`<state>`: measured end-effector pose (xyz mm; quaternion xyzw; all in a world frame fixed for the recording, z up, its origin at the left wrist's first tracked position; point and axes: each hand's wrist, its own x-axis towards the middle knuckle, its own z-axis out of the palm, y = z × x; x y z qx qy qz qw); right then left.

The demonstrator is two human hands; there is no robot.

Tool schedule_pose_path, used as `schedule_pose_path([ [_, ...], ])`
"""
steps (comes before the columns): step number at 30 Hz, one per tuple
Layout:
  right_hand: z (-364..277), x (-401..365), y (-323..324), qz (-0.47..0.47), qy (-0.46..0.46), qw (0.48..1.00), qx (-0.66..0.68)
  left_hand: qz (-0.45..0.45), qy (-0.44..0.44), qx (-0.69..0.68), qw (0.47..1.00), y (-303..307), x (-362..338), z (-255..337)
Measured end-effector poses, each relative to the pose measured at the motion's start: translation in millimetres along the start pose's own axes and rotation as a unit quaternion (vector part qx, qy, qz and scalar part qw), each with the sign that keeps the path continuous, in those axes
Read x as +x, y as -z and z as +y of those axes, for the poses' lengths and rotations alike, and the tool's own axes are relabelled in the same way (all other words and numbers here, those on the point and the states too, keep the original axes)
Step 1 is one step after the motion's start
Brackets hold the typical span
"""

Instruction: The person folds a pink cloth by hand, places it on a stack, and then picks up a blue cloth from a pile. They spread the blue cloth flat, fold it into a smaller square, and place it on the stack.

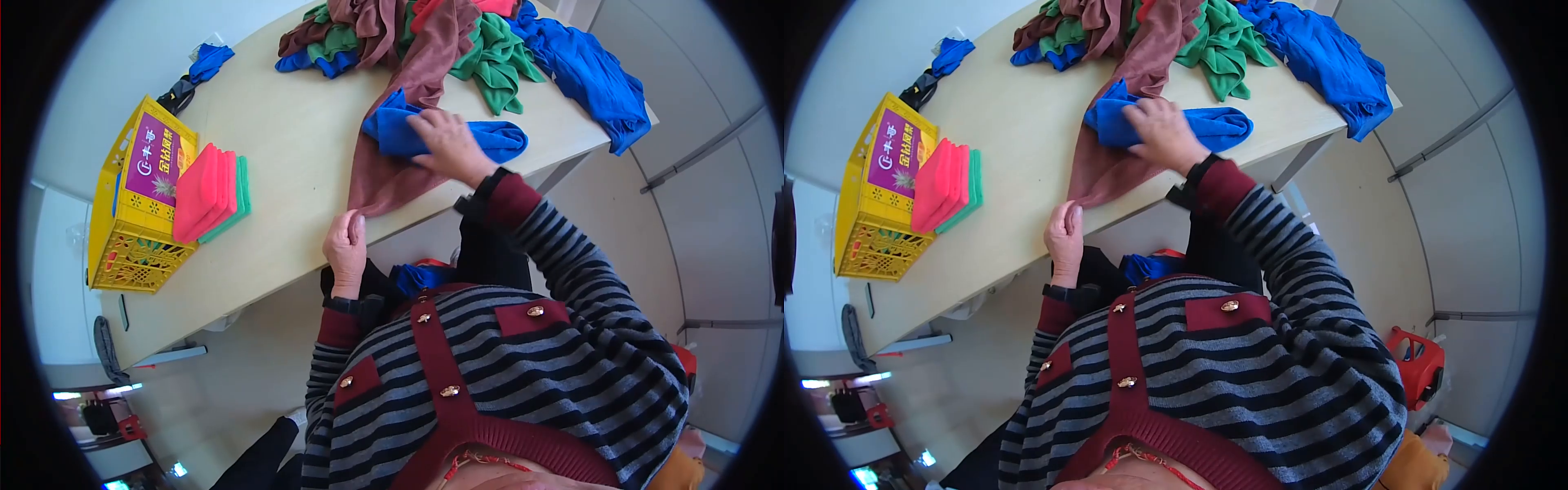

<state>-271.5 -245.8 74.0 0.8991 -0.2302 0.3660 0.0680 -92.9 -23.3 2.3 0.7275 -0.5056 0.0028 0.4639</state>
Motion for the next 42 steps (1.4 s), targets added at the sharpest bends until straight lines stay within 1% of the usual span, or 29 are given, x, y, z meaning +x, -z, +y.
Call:
schedule_pose_path([
  [1,18.4,-6.7,-2.0,0.001,-0.002,1.0,-0.003,-0.002,-0.002,-0.002,1.0,-1.0,0.2,-0.6],
  [3,48.1,-27.7,-17.2,-0.125,-0.05,0.991,0.023,0.011,-0.03,0.014,0.999,-2.9,0.7,-2.8],
  [5,65.4,-37.2,-25.2,-0.129,-0.063,0.989,0.027,0.021,-0.049,0.019,0.998,-4.8,3.9,-4.7],
  [8,86.0,-49.5,-28.9,-0.143,-0.09,0.985,0.047,-0.007,-0.01,0.015,1.0,-2.4,5.4,-10.4],
  [9,97.5,-53.8,-27.9,-0.112,-0.173,0.969,0.133,-0.006,-0.015,0.015,1.0,-1.2,12.0,-12.4],
  [11,112.8,-54.7,-16.0,-0.045,-0.324,0.895,0.303,-0.122,0.145,-0.088,0.978,5.0,27.6,-18.2],
  [12,119.6,-59.2,-7.6,-0.042,-0.323,0.895,0.304,-0.178,0.225,-0.137,0.948,9.0,35.0,-21.2],
  [13,113.8,-58.7,17.9,0.004,-0.387,0.793,0.471,-0.178,0.223,-0.136,0.949,12.0,49.9,-23.4],
  [14,107.2,-58.9,40.9,0.05,-0.433,0.655,0.617,-0.278,0.241,-0.096,0.925,12.0,75.9,-22.4],
  [15,105.2,-61.8,55.6,0.051,-0.431,0.656,0.617,-0.375,0.255,-0.056,0.89,8.0,103.8,-17.1],
  [17,101.9,-66.3,83.2,0.049,-0.466,0.583,0.664,-0.429,0.213,-0.083,0.874,-11.1,167.5,3.5],
  [18,97.6,-66.3,95.6,0.048,-0.481,0.546,0.685,-0.435,0.145,-0.123,0.88,-22.5,202.1,25.4],
  [19,89.9,-66.0,108.0,0.047,-0.478,0.55,0.684,-0.425,0.092,-0.231,0.87,-24.6,232.8,57.5],
  [20,80.7,-66.6,120.3,0.048,-0.449,0.539,0.711,-0.299,0.051,-0.372,0.877,-35.3,245.4,99.6],
  [22,68.3,-64.8,139.6,0.048,-0.391,0.514,0.762,-0.246,-0.038,-0.488,0.837,-40.9,276.3,162.5],
  [23,64.6,-62.6,145.6,0.047,-0.392,0.516,0.76,-0.212,-0.088,-0.549,0.804,-51.0,277.3,184.1],
  [24,59.2,-60.8,149.8,0.036,-0.394,0.511,0.763,-0.212,-0.086,-0.552,0.802,-57.3,269.8,192.5],
  [27,45.6,-54.9,151.2,0.016,-0.403,0.499,0.767,-0.219,-0.195,-0.375,0.88,-70.3,242.6,197.4],
  [28,42.3,-50.6,147.6,-0.009,-0.393,0.495,0.775,-0.219,-0.192,-0.374,0.88,-66.8,232.5,189.0],
  [30,35.9,-41.3,135.9,-0.06,-0.369,0.48,0.794,-0.462,-0.143,-0.389,0.784,-48.6,204.9,162.5],
  [31,33.6,-37.6,129.1,-0.063,-0.369,0.473,0.797,-0.462,-0.136,-0.385,0.787,-39.5,186.5,151.9],
  [33,31.2,-27.6,114.7,-0.104,-0.353,0.453,0.812,-0.396,-0.099,-0.465,0.786,-20.4,155.8,137.3],
  [34,28.9,-21.6,107.9,-0.125,-0.345,0.443,0.818,-0.394,-0.094,-0.461,0.79,-15.8,151.3,132.3],
  [35,25.2,-15.3,101.1,-0.129,-0.341,0.438,0.822,-0.357,-0.072,-0.418,0.832,-11.2,147.4,127.9],
  [37,14.6,-3.9,88.6,-0.17,-0.322,0.469,0.805,-0.278,-0.024,-0.327,0.903,-0.5,140.0,119.0],
  [38,10.6,1.6,83.3,-0.189,-0.311,0.486,0.795,-0.273,-0.021,-0.323,0.906,4.5,139.9,113.9],
  [39,7.8,8.2,78.7,-0.193,-0.307,0.484,0.796,-0.228,-0.018,-0.337,0.913,9.2,145.1,109.1],
  [41,5.1,19.4,71.2,-0.222,-0.267,0.687,0.638,-0.141,-0.013,-0.366,0.92,18.0,158.3,102.6],
  [42,6.1,23.8,69.1,-0.23,-0.241,0.773,0.54,-0.14,-0.013,-0.366,0.92,22.6,165.2,99.4],
])
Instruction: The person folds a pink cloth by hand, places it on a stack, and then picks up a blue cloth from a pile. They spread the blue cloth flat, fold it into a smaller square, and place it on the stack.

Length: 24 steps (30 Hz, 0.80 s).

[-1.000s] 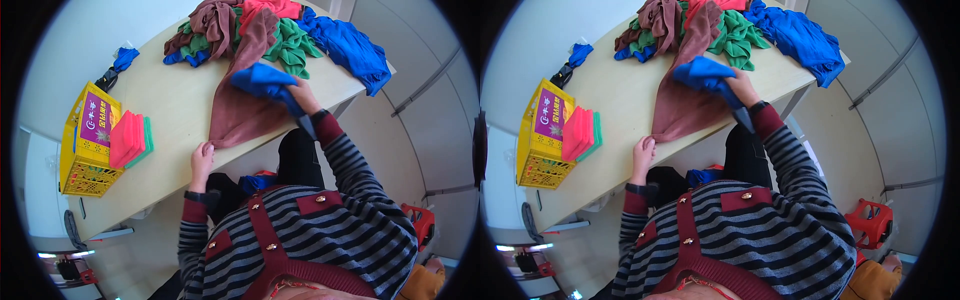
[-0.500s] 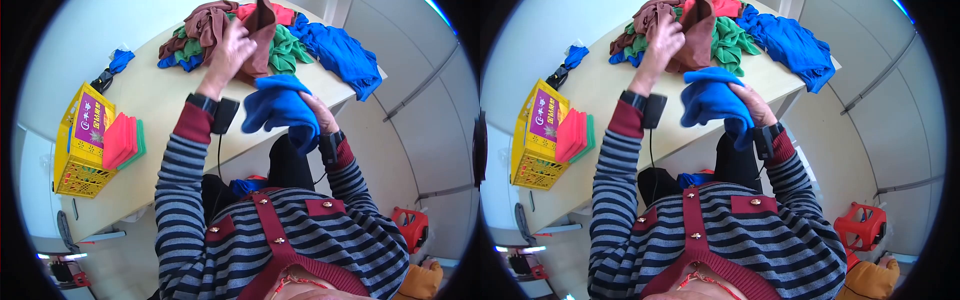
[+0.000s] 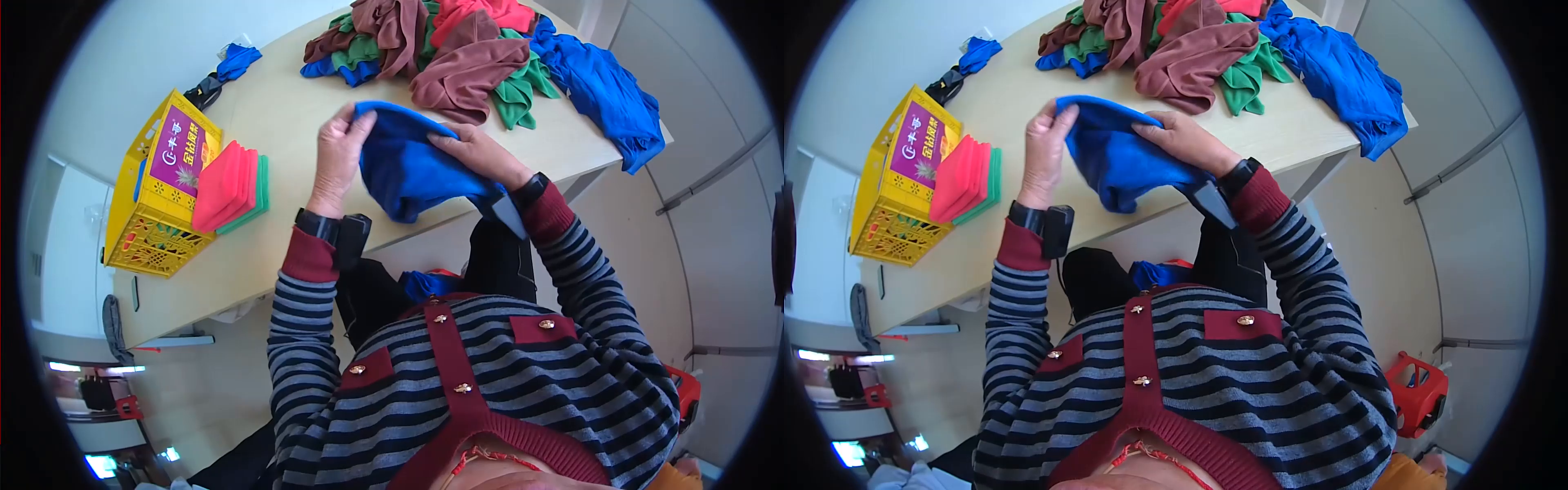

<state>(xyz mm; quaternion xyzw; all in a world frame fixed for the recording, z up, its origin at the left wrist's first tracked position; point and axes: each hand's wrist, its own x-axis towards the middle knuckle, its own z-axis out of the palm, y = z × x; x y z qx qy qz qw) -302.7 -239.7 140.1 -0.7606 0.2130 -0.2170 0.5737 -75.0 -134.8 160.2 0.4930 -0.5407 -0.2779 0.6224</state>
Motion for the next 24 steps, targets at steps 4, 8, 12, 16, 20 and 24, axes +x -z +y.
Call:
schedule_pose_path([
  [4,24.7,12.1,12.9,0.097,0.094,0.932,-0.338,0.061,-0.06,-0.014,0.996,15.5,17.0,36.5],
  [8,46.0,11.3,17.4,0.087,0.017,0.954,-0.286,0.113,-0.108,0.013,0.988,37.0,24.8,64.3],
  [12,63.5,15.0,21.4,0.115,0.042,0.98,-0.158,0.158,-0.139,0.048,0.976,63.3,21.1,73.7],
  [16,50.1,26.1,46.1,0.128,0.1,0.981,-0.107,0.203,-0.141,0.104,0.963,94.1,16.1,84.0],
  [20,-18.4,28.3,70.1,0.116,0.194,0.972,-0.062,0.239,-0.15,0.12,0.952,132.3,8.0,96.0],
  [24,-75.2,31.5,95.8,0.157,0.224,0.954,-0.126,0.247,-0.143,0.083,0.955,152.4,-1.4,115.2],
])
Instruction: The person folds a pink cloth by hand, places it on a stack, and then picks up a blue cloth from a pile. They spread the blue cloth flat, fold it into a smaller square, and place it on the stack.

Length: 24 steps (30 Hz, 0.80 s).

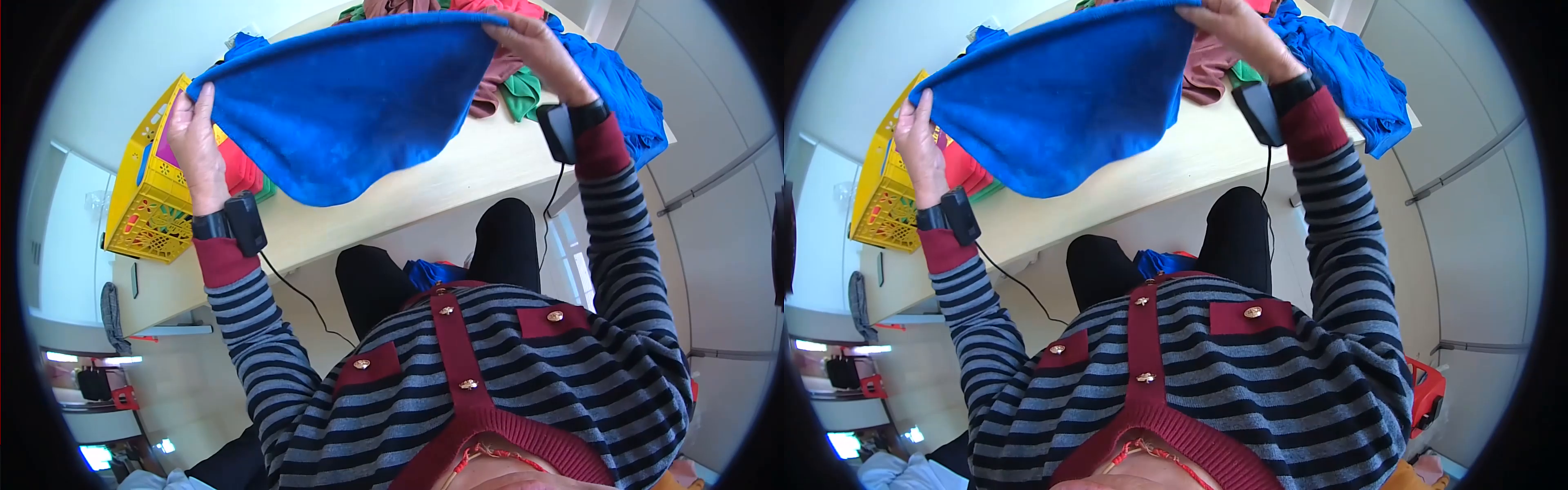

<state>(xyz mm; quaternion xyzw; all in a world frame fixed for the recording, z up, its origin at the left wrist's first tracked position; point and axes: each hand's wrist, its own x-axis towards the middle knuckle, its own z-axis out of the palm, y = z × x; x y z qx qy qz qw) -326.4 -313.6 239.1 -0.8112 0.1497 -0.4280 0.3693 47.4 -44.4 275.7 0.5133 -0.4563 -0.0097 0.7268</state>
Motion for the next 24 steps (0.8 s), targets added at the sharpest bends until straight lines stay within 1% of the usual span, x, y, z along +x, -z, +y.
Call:
schedule_pose_path([
  [1,-9.2,7.2,4.4,0.0,-0.001,1.0,0.0,0.001,0.01,-0.015,1.0,4.6,0.8,2.0],
  [2,-18.8,15.3,7.6,-0.03,-0.013,0.999,0.028,0.002,0.01,-0.015,1.0,9.3,2.4,-1.2],
  [4,-31.1,28.0,6.7,-0.09,-0.036,0.992,0.084,-0.008,0.056,-0.004,0.998,17.0,5.2,-11.5],
  [5,-27.1,31.9,3.8,-0.091,-0.035,0.992,0.084,-0.014,0.078,0.002,0.997,21.2,6.1,-16.9],
  [9,-21.0,38.8,-10.1,-0.112,-0.044,0.989,0.082,-0.008,0.108,0.039,0.993,26.3,4.0,-30.6],
  [12,-23.6,32.6,-18.0,-0.107,-0.098,0.988,0.052,0.002,0.103,0.032,0.994,31.4,-0.7,-32.3],
  [13,-28.7,27.6,-19.3,-0.106,-0.1,0.988,0.052,0.008,0.101,0.029,0.994,33.1,-4.0,-30.5],
  [16,-66.1,9.4,-21.0,-0.074,-0.177,0.975,0.111,-0.019,0.097,0.0,0.995,46.2,-12.9,-16.4],
  [18,-69.0,6.5,-16.8,-0.084,-0.168,0.974,0.127,-0.031,0.093,-0.015,0.995,51.6,-18.0,-1.8],
  [21,-73.8,5.3,-8.5,-0.102,-0.15,0.971,0.158,-0.018,0.046,-0.06,0.997,49.7,-26.0,18.0],
  [22,-79.0,6.5,-5.5,-0.108,-0.165,0.969,0.152,-0.019,0.049,-0.059,0.997,48.3,-26.4,20.0],
  [24,-85.1,9.4,-3.9,-0.119,-0.194,0.964,0.138,-0.002,0.083,-0.079,0.993,47.5,-26.5,21.9],
])
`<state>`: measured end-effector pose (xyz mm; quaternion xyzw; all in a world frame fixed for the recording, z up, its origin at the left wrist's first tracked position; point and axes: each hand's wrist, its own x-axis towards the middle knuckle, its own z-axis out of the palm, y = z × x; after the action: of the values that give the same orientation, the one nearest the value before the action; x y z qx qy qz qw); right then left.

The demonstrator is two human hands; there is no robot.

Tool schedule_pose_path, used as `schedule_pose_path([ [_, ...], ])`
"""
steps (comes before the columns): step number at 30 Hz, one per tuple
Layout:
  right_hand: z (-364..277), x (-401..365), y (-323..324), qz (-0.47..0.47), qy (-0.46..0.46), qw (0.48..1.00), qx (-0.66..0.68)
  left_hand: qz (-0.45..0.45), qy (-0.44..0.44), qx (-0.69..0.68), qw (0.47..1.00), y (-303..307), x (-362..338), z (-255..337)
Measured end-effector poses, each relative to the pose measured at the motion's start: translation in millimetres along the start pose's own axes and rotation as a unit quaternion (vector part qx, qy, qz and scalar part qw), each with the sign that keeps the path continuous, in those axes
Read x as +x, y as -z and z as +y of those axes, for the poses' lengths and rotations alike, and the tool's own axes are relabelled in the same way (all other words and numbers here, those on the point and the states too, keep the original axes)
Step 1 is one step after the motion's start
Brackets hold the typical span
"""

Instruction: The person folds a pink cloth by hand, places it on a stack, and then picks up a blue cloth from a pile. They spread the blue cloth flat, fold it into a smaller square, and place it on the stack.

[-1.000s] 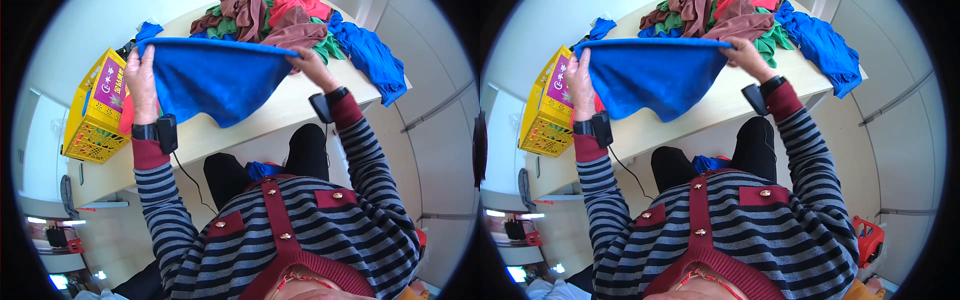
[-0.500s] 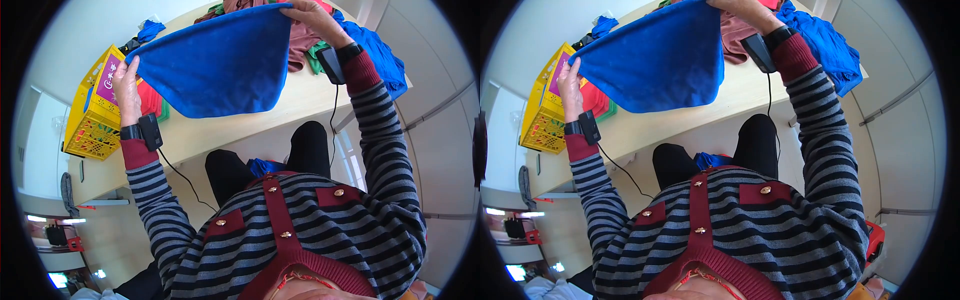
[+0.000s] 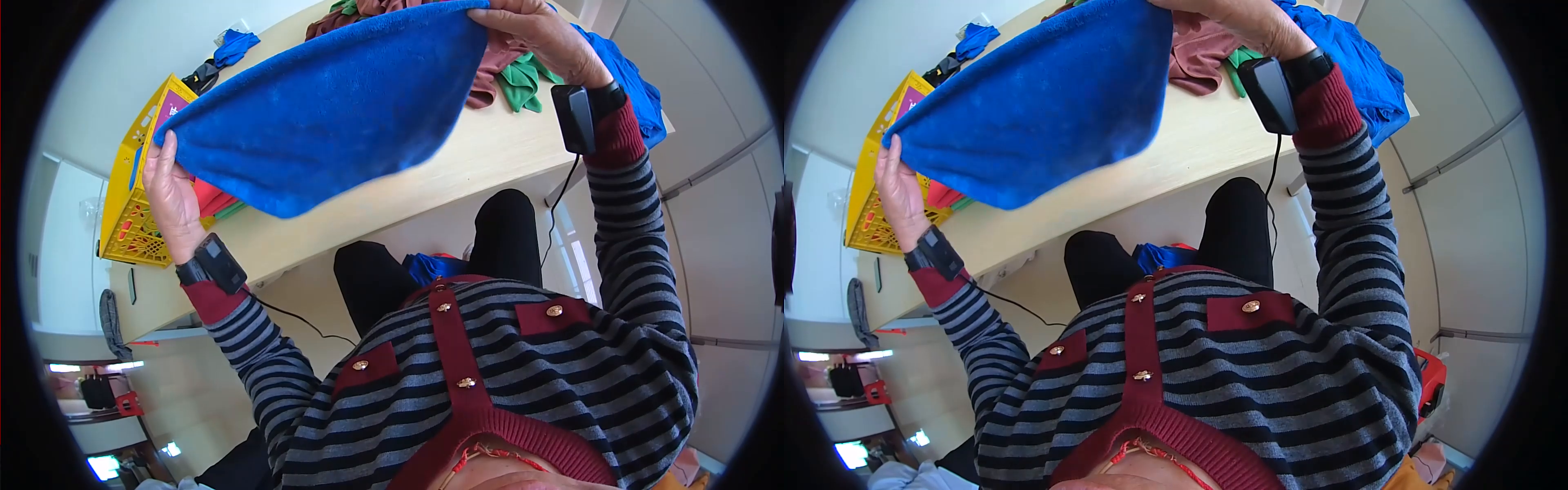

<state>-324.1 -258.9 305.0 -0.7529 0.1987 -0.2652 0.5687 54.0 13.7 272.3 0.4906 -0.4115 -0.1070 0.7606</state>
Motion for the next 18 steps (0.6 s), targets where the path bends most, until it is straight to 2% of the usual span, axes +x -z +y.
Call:
schedule_pose_path([
  [2,7.1,10.2,-2.7,-0.004,-0.014,1.0,-0.008,0.008,0.018,-0.01,1.0,2.1,1.4,-7.2],
  [5,38.9,40.6,3.9,-0.011,-0.034,0.999,-0.027,-0.014,0.083,-0.002,0.996,12.6,11.3,-51.8],
  [8,121.4,86.0,15.8,-0.024,0.034,0.976,-0.212,-0.049,0.13,0.005,0.99,23.7,24.2,-116.7],
  [9,130.2,90.6,7.0,-0.024,0.032,0.977,-0.211,-0.048,0.134,0.011,0.99,24.9,27.1,-139.8],
  [10,136.4,99.5,-8.3,0.012,-0.041,0.98,-0.195,-0.048,0.139,0.017,0.989,30.4,31.3,-169.9],
  [11,143.8,103.8,-23.5,0.047,-0.116,0.976,-0.178,-0.053,0.148,0.053,0.986,40.7,43.7,-200.9],
  [13,192.5,123.8,-35.3,0.057,-0.108,0.984,-0.133,-0.059,0.161,0.092,0.981,52.8,50.7,-258.7],
  [14,214.6,133.5,-36.1,0.069,-0.095,0.989,-0.09,-0.014,0.147,0.171,0.974,54.9,49.5,-279.4],
  [15,223.9,131.4,-38.4,0.07,-0.099,0.989,-0.088,0.03,0.131,0.249,0.959,55.5,47.3,-290.0],
  [16,231.2,125.4,-42.4,0.075,-0.078,0.988,-0.112,0.027,0.136,0.251,0.958,49.6,38.2,-289.0],
  [18,244.4,111.8,-51.5,0.084,-0.036,0.983,-0.16,-0.007,0.026,0.433,0.901,30.5,2.9,-286.0],
])
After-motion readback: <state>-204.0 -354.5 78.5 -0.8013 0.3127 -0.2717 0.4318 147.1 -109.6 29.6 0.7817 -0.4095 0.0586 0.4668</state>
